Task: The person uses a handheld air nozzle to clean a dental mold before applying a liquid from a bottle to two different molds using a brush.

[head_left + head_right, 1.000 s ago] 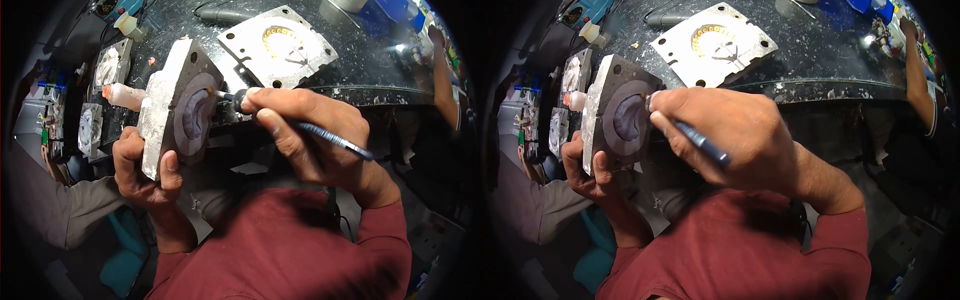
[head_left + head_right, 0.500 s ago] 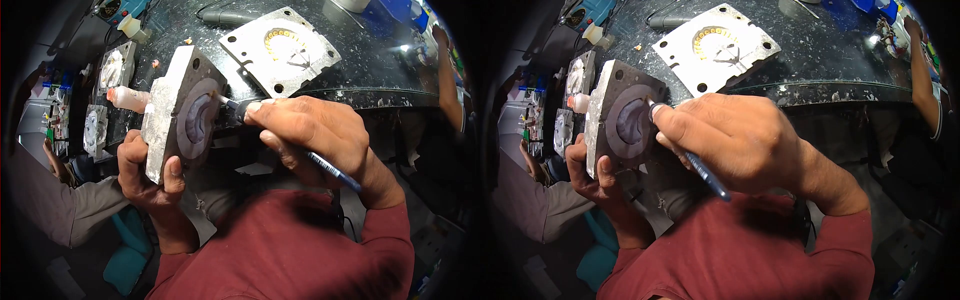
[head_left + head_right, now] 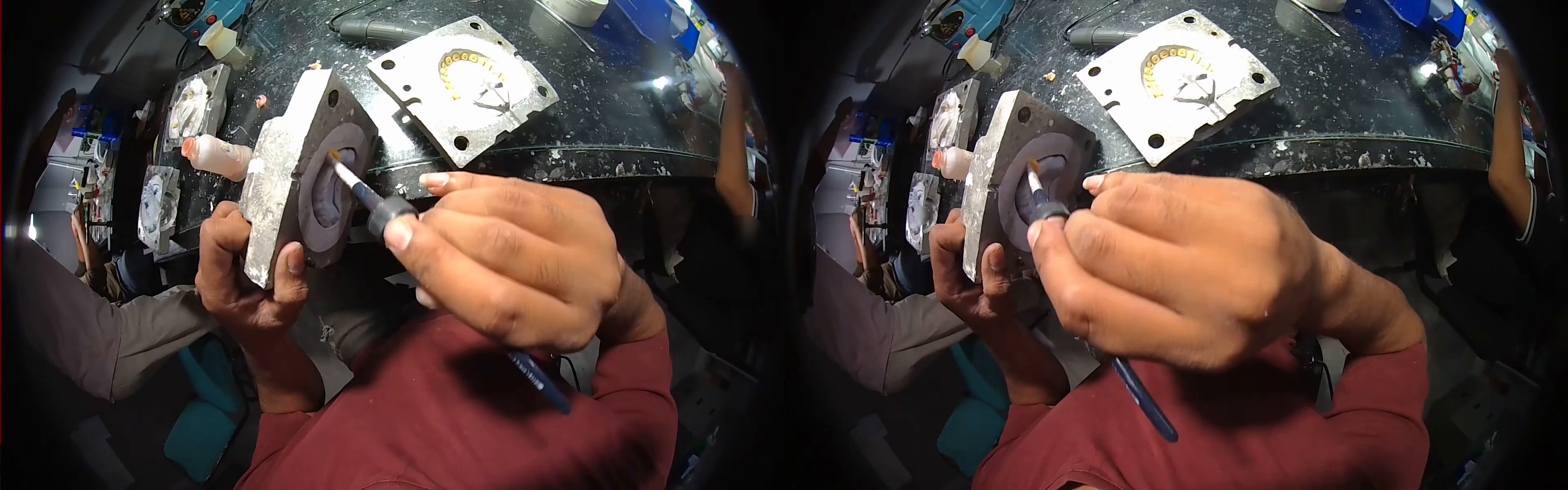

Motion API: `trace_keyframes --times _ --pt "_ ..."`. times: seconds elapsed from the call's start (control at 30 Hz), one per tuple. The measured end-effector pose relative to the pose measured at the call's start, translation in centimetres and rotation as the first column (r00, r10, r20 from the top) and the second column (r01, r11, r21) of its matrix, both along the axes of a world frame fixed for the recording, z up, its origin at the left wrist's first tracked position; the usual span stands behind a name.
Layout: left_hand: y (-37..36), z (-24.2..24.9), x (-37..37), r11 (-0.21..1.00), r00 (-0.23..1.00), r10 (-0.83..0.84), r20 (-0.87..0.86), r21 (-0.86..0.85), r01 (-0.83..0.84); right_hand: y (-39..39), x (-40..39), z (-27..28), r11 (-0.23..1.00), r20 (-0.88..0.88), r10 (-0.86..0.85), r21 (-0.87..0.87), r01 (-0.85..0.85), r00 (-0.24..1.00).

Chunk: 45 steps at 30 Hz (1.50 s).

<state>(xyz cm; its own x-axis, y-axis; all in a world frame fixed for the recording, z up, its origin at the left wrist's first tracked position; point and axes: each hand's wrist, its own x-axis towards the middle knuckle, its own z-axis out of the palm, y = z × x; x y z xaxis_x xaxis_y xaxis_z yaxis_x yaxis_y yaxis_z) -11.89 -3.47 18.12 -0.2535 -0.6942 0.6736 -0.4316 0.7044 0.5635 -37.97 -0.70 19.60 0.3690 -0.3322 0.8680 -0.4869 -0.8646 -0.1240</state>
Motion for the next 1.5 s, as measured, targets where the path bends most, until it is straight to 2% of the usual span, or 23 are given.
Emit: trace_keyframes --times 0.13,0.2,0.33,0.4,0.47,0.53,0.6,0.7,0.77,1.0,1.1,1.2,1.27,1.33,1.37,1.5 --pt "-0.1 0.1 -0.1 0.999 0.999 -0.022 -0.047 0.042 0.024 -0.4 -0.1 0.2 1.0 0.007 0.01 0.021 -0.01 1.0" --pt "-0.1 0.1 -0.1 0.998 0.999 -0.026 -0.033 0.052 0.027 -0.4 0.2 0.4 1.0 -0.066 -0.013 -0.009 0.013 0.998" --pt "-0.1 0.3 -0.3 0.999 1.0 -0.006 -0.02 0.044 0.007 -0.5 0.6 0.5 0.994 -0.09 -0.016 -0.109 0.006 0.996" --pt "0.0 0.5 -0.6 0.986 0.992 0.04 -0.119 0.165 -0.02 -0.5 1.0 0.8 0.99 -0.07 -0.006 -0.142 -0.004 0.998" --pt "-0.2 1.1 -1.0 0.985 0.99 0.057 -0.13 0.167 -0.035 -0.5 1.3 1.1 0.985 -0.086 0.004 -0.173 -0.018 0.996" --pt "-0.4 1.8 -1.2 0.962 0.968 0.095 -0.234 0.272 -0.029 -1.2 1.2 1.4 0.977 -0.104 0.007 -0.211 -0.029 0.995" --pt "-0.9 2.6 -1.5 0.957 0.958 0.111 -0.264 0.287 -0.032 -1.7 0.9 1.9 0.966 -0.154 0.022 -0.25 -0.061 0.988" --pt "-1.5 3.7 -1.5 0.935 0.936 0.074 -0.343 0.351 0.055 -2.0 0.6 2.5 0.967 -0.181 0.042 -0.239 -0.086 0.982" --pt "-1.9 3.9 -1.7 0.938 0.931 0.062 -0.36 0.339 0.068 -1.8 0.5 2.8 0.98 -0.22 0.07 -0.168 -0.108 0.973" --pt "-2.2 4.4 -1.6 0.933 0.937 0.028 -0.349 0.345 0.101 -1.5 0.4 2.6 0.98 -0.244 0.068 -0.167 -0.111 0.967" --pt "-2.8 4.1 -1.0 0.928 0.937 0.011 -0.349 0.352 0.12 -1.6 0.3 2.8 0.962 -0.201 0.168 -0.181 -0.205 0.965" --pt "-2.9 4.0 -1.1 0.929 0.935 -0.005 -0.354 0.345 0.136 -1.9 0.1 3.3 0.988 -0.206 0.126 -0.063 -0.142 0.97" --pt "-3.0 4.0 -1.2 0.937 0.936 -0.006 -0.352 0.325 0.129 -2.1 0.2 3.4 0.986 -0.236 0.122 -0.086 -0.145 0.964" --pt "-3.0 3.9 -1.0 0.928 0.93 0.011 -0.367 0.349 0.127 -1.9 1.1 2.8 0.97 -0.203 0.115 -0.186 -0.154 0.972" --pt "-3.0 3.7 -1.0 0.929 0.93 0.014 -0.367 0.349 0.124 -1.5 1.6 2.5 0.969 -0.134 0.152 -0.174 -0.174 0.979" --pt "-3.4 3.1 -0.7 0.944 0.923 0.033 -0.384 0.316 0.098 -0.7 1.6 1.7 0.966 -0.149 0.177 -0.163 -0.2 0.973"
